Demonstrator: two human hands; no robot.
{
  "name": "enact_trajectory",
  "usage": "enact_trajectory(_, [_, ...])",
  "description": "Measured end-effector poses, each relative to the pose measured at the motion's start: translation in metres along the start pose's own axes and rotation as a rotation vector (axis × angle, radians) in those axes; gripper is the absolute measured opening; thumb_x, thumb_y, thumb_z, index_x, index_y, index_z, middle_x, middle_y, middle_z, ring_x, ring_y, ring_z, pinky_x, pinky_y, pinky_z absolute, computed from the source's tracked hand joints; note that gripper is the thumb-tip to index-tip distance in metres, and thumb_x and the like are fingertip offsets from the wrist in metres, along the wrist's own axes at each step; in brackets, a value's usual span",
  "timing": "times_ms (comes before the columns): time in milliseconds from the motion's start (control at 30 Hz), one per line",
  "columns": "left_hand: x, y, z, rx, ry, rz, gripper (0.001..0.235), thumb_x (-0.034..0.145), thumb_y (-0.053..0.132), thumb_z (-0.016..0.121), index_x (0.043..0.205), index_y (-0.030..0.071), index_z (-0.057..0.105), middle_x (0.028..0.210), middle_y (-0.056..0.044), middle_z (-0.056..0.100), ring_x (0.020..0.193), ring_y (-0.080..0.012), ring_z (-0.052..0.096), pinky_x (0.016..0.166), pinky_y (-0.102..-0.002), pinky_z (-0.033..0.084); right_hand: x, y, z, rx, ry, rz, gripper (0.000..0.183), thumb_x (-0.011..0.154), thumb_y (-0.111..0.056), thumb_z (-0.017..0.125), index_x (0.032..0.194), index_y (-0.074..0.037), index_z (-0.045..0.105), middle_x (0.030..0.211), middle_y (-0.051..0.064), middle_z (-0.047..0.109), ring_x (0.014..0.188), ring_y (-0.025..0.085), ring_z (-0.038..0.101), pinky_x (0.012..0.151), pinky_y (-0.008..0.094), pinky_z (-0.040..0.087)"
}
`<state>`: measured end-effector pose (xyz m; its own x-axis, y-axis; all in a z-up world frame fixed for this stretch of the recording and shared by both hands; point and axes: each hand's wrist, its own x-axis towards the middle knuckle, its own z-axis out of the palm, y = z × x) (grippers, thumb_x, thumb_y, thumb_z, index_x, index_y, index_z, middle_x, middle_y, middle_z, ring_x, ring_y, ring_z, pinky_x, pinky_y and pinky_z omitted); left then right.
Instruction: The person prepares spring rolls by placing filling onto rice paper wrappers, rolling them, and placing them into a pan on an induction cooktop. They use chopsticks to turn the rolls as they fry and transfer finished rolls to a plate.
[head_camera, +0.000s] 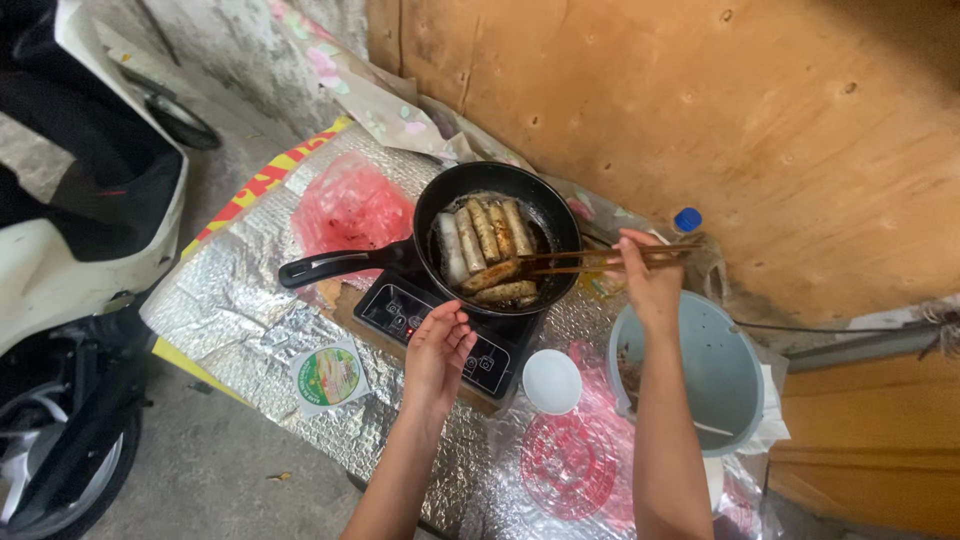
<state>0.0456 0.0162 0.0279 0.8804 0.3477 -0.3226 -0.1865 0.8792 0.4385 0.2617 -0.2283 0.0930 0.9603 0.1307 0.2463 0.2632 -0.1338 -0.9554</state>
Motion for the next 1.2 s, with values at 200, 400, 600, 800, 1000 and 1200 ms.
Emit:
enact_trajectory(200, [-0.007,0.011,-0.003,-0.023,0.064,0.075,0.018,0.101,0.009,0.057,0.115,0.004,0.066,0.095,-0.004,0.069,0.084,-0.0127,0.066,0.083,-0.032,0.057,-0.014,-0.021,0.017,-0.036,-0.171,-0.048,0.024,0.103,-0.013,0.062,0.122,0.0,0.068,0.103,0.013,0.073,0.087,0.019,0.074,0.073,0.032,0.067])
enact_trajectory(400, [-0.012,0.019,-0.002,-0.057,0.058,0.131,0.018,0.1,0.008,0.058,0.116,0.004,0.066,0.093,-0.004,0.068,0.084,-0.0132,0.066,0.084,-0.032,0.058,-0.032,-0.04,0.069,-0.065,-0.334,-0.07,0.022,0.101,-0.01,0.062,0.119,0.001,0.07,0.104,0.012,0.072,0.084,0.017,0.075,0.071,0.031,0.067])
enact_trajectory(600, [-0.015,0.023,-0.004,-0.043,0.076,0.124,0.016,0.1,0.009,0.059,0.114,0.005,0.066,0.092,-0.003,0.068,0.083,-0.0121,0.065,0.084,-0.032,0.057,-0.04,-0.06,0.072,-0.186,-0.374,-0.108,0.022,0.1,-0.008,0.062,0.117,0.0,0.073,0.107,0.011,0.07,0.082,0.017,0.075,0.068,0.029,0.065])
enact_trajectory(800, [-0.017,0.025,-0.003,-0.032,0.083,0.112,0.016,0.099,0.009,0.06,0.114,0.005,0.066,0.093,-0.003,0.068,0.083,-0.012,0.065,0.084,-0.032,0.057,-0.049,-0.06,0.079,-0.237,-0.399,-0.174,0.022,0.101,-0.009,0.062,0.119,-0.001,0.073,0.106,0.011,0.073,0.083,0.017,0.075,0.071,0.029,0.062])
enact_trajectory(1000, [-0.017,0.03,-0.006,-0.034,0.055,0.115,0.018,0.099,0.009,0.059,0.115,0.004,0.065,0.093,-0.003,0.068,0.083,-0.0126,0.065,0.082,-0.032,0.057,-0.042,-0.032,0.045,-0.034,-0.077,0.119,0.027,0.101,-0.017,0.063,0.122,-0.002,0.07,0.096,0.01,0.076,0.083,0.021,0.076,0.072,0.033,0.066])
enact_trajectory(1200, [-0.021,0.033,-0.011,-0.052,0.044,0.11,0.018,0.099,0.008,0.059,0.115,0.005,0.065,0.093,-0.003,0.068,0.082,-0.0122,0.065,0.08,-0.031,0.057,-0.022,0.04,-0.047,0.43,0.27,0.158,0.028,0.103,-0.021,0.064,0.125,-0.003,0.066,0.108,0.011,0.07,0.094,0.023,0.074,0.078,0.044,0.068])
